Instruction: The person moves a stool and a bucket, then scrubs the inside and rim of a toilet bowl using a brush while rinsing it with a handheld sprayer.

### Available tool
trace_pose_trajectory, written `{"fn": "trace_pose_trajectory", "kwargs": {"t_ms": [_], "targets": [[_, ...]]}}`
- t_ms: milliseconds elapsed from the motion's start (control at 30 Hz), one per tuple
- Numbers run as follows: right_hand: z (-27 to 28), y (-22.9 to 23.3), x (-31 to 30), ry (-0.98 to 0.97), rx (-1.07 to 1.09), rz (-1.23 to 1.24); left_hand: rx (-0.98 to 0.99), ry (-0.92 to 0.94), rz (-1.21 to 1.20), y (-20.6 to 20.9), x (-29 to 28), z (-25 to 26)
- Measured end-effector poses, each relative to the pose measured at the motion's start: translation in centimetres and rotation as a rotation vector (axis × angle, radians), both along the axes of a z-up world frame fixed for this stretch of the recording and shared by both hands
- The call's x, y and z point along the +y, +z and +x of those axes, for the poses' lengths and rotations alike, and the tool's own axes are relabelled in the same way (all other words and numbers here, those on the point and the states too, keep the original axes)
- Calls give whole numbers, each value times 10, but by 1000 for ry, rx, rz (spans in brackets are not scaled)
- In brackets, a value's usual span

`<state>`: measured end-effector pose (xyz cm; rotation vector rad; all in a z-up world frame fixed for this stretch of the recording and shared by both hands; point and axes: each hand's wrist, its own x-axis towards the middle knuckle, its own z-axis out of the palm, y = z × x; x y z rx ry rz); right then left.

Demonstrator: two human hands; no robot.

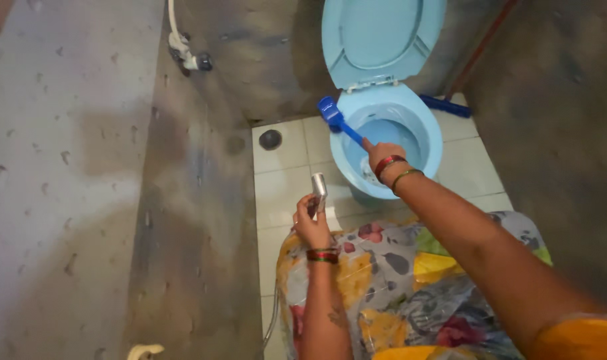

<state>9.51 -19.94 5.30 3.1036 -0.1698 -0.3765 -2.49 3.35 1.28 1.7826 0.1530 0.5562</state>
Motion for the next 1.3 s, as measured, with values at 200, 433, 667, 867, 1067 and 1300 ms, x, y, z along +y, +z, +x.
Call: {"fn": "trace_pose_trajectory", "kwargs": {"t_ms": [200,433,667,867,1067,1300], "targets": [[-53,6,-16,133,34,119,64,24,-6,7,7,19],[-212,51,-59,157,-18,240,72,-49,26,8,-2,4],[-268,110,-130,-91,353,-86,27,-99,113,-2,-10,-19],[-243,87,-183,-159,182,-179,80,-101,103,-4,-24,-15],[-124,21,-192,-270,64,-84,28,-147,37,-17,-33,-7],[-1,-4,-117,-168,65,79,109,-72,-17,-3,-21,10]]}}
